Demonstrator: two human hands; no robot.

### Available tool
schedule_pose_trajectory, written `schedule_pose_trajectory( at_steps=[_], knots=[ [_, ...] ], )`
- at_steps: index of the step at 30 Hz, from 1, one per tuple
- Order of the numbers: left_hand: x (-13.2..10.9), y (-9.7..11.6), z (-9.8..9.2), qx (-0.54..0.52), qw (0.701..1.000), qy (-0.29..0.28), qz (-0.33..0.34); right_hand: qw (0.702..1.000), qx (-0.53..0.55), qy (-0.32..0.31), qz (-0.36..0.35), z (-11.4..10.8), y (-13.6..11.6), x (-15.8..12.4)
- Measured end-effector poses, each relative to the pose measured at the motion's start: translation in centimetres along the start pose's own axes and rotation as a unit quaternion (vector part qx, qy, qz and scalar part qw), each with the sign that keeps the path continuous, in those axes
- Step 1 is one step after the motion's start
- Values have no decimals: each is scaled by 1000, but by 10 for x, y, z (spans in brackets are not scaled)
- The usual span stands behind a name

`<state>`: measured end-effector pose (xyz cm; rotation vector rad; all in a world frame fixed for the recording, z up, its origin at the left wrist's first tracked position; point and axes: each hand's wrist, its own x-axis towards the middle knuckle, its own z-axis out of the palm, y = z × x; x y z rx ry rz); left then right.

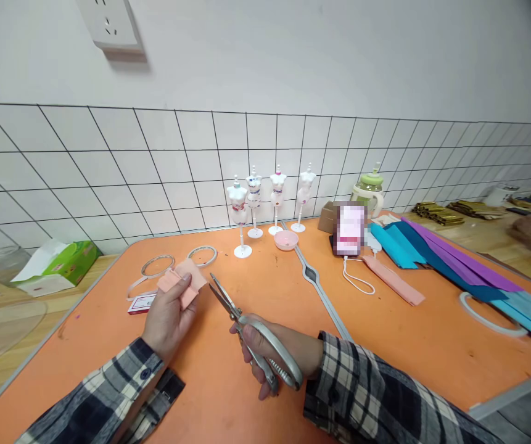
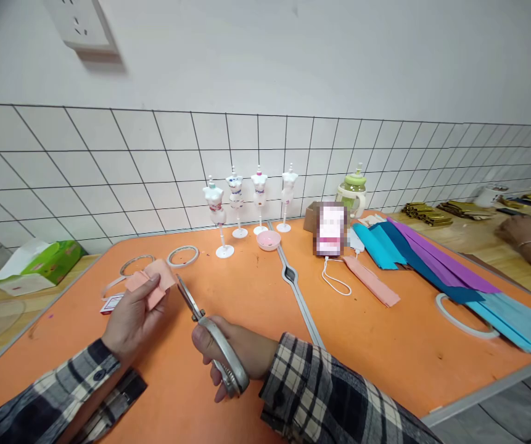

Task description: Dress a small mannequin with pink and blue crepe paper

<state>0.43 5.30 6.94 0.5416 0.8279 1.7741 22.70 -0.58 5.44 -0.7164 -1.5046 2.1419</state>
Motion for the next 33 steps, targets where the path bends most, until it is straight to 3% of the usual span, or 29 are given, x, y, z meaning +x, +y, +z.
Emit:
schedule_pose_trajectory(
  at_steps=[7, 16, 22, 28, 33],
  knots=[
    [4, -3, -3, -20, 998, 17, -52, 1000, -13, 6, 15, -1, 7, 4],
    [-9, -19, -7, 43, 985, -83, -146, 998, -39, 43, -9, -4, 10, 7],
    [-14, -21, -5, 77, 987, -114, -89, 996, -61, 64, 3, -1, 8, 7],
    [-17, -20, -4, 80, 985, -139, -61, 982, -161, 101, -2, 2, 0, 3],
    [-16, -19, -3, 89, 990, -107, -36, 984, -158, 80, 3, 1, 0, 3]
  ],
)
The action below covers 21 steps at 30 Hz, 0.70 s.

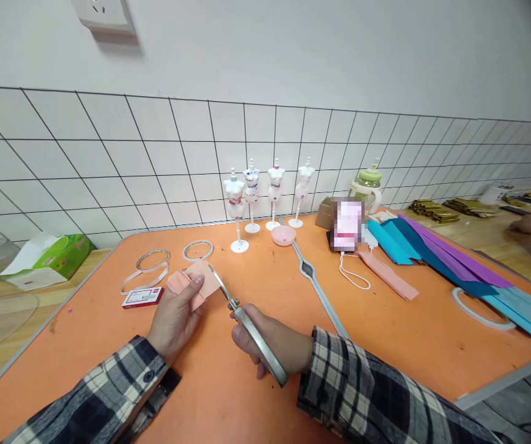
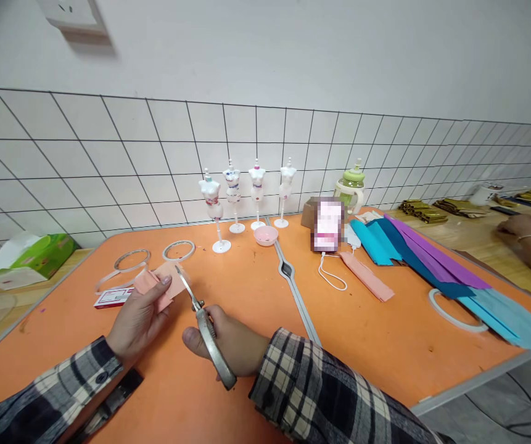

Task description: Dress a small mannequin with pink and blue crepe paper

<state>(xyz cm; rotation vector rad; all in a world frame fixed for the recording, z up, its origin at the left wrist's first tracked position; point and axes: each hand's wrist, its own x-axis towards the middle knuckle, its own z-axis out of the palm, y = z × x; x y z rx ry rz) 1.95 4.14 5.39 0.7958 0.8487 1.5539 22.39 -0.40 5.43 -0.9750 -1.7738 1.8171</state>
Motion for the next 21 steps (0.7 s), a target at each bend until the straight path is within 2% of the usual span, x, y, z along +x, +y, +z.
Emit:
schedule_pose_trajectory(
  at_steps=[4, 10, 15, 21],
  knots=[
    [1, 0, 1, -6, 999, 26, 18, 1000, 21, -24, -1, 1, -4, -3],
    [-2, 0, 3, 3, 1000, -19, 8, 998, 69, -10, -7, 3, -4, -3],
    [-1, 1, 2, 1, 1000, -13, -13, 996, 85, -5, -4, 2, 0, 0],
    [1, -2, 0, 1, 1000, -22, -6, 997, 74, -5, -6, 2, -7, -4]
  ],
)
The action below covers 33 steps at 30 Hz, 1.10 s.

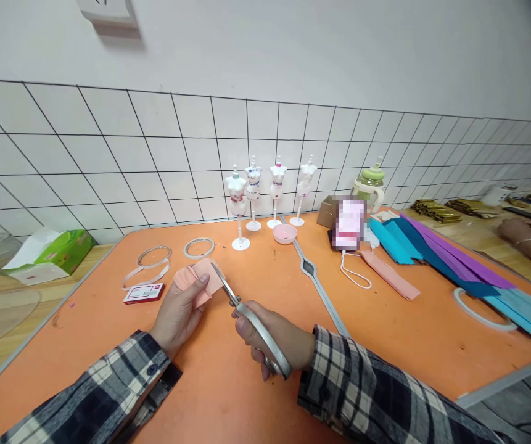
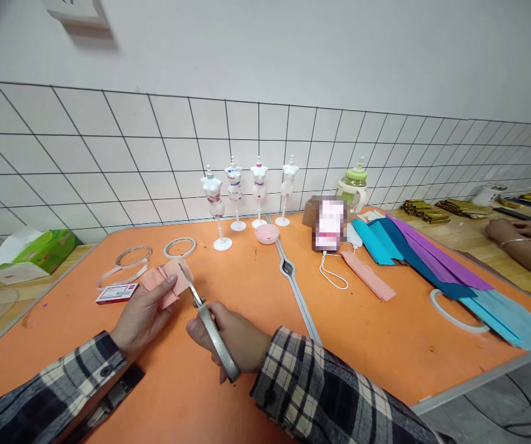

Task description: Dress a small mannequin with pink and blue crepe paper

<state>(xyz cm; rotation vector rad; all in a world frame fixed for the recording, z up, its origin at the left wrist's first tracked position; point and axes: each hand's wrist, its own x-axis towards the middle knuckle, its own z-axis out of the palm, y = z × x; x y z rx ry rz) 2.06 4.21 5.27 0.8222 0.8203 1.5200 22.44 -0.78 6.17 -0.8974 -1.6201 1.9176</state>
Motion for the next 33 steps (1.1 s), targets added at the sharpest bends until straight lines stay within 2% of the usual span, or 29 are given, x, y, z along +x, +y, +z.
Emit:
schedule_pose_trajectory(
  at_steps=[7, 13, 19, 25, 33],
  knots=[
    [1, -2, -3, 15, 1000, -3, -5, 999, -21, 24, 4, 1, -2, -1],
    [-1, -2, -1, -3, 1000, -16, -6, 994, -93, 46, 17, 0, -1, -2],
    [-1, 0, 0, -5, 1000, 0, -16, 989, -131, 64, 12, 1, -6, -2],
    [1, -3, -5, -6, 1000, 2, -17, 991, -123, 47, 9, -1, -5, -1],
    [1, -3, -4, -7, 1000, 15, -25, 998, -59, -3, 21, -2, -2, -2]
  ],
)
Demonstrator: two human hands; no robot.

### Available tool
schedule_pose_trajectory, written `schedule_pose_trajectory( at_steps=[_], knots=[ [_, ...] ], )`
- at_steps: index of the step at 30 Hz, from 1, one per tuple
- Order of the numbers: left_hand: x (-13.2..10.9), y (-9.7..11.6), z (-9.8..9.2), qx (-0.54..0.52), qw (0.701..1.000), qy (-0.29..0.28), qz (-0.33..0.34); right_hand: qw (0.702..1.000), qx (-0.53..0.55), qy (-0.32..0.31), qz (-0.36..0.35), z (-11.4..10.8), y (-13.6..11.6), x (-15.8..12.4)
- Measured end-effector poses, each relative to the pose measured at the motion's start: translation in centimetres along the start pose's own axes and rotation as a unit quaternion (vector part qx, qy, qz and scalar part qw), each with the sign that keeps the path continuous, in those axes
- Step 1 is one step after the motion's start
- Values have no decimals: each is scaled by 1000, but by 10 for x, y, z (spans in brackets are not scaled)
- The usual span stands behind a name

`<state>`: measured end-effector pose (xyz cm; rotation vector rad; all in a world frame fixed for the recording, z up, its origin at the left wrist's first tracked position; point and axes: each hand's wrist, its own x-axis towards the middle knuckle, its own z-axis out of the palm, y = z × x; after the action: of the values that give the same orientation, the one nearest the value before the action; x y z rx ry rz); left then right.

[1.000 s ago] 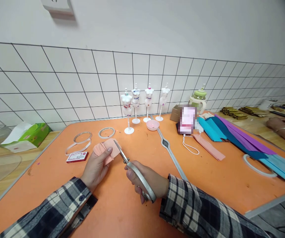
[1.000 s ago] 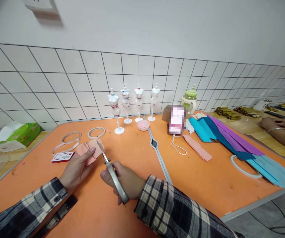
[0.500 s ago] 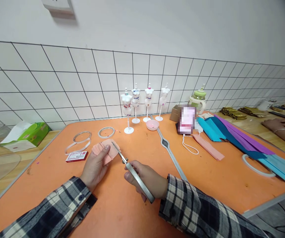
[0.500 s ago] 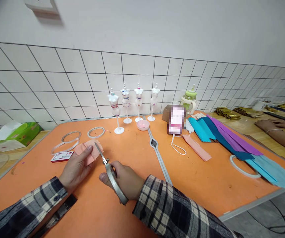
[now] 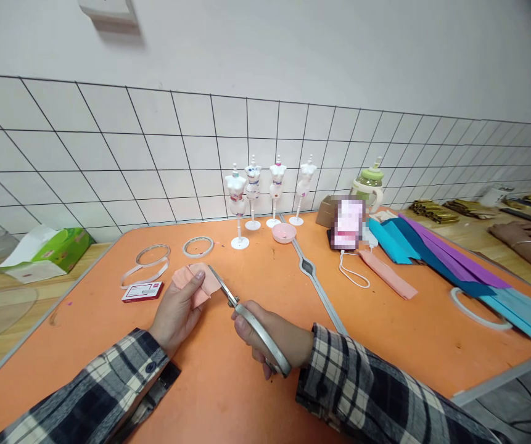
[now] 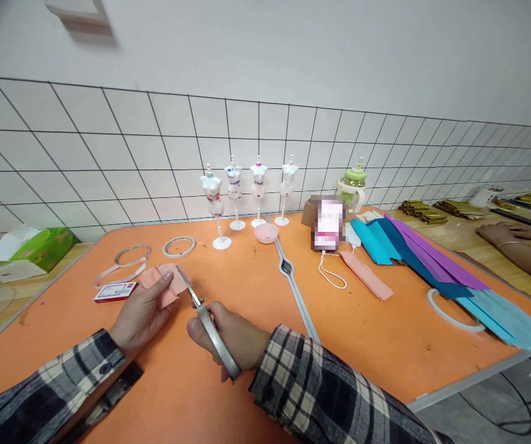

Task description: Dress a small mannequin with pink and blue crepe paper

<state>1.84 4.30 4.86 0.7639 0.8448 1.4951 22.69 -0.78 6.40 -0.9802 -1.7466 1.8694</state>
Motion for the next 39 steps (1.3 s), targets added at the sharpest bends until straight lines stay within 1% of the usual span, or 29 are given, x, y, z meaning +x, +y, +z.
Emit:
schedule_pose_trajectory(
  at_steps=[9, 14, 17, 23, 28, 34, 39],
  knots=[
    [2, 1, 1, -27, 999, 4, -25, 1000, 25, -3, 8, -1, 5, 2],
    [0, 2, 2, 8, 999, -21, -26, 1000, 2, 5, -4, -1, 5, 2],
    [-1, 2, 3, 11, 999, -29, -25, 1000, -22, 12, -7, -1, 6, 3],
    [-2, 2, 4, 6, 999, -4, -32, 1000, -16, 15, -8, 0, 8, 4],
    [-4, 2, 5, 2, 999, -13, -30, 999, -34, 20, -12, 0, 8, 4],
    [-5, 1, 4, 28, 999, -32, -11, 998, -48, 41, 1, 1, 9, 5],
    [-7, 1, 6, 32, 999, -23, -19, 999, -38, 30, -21, -1, 13, 6]
  ],
)
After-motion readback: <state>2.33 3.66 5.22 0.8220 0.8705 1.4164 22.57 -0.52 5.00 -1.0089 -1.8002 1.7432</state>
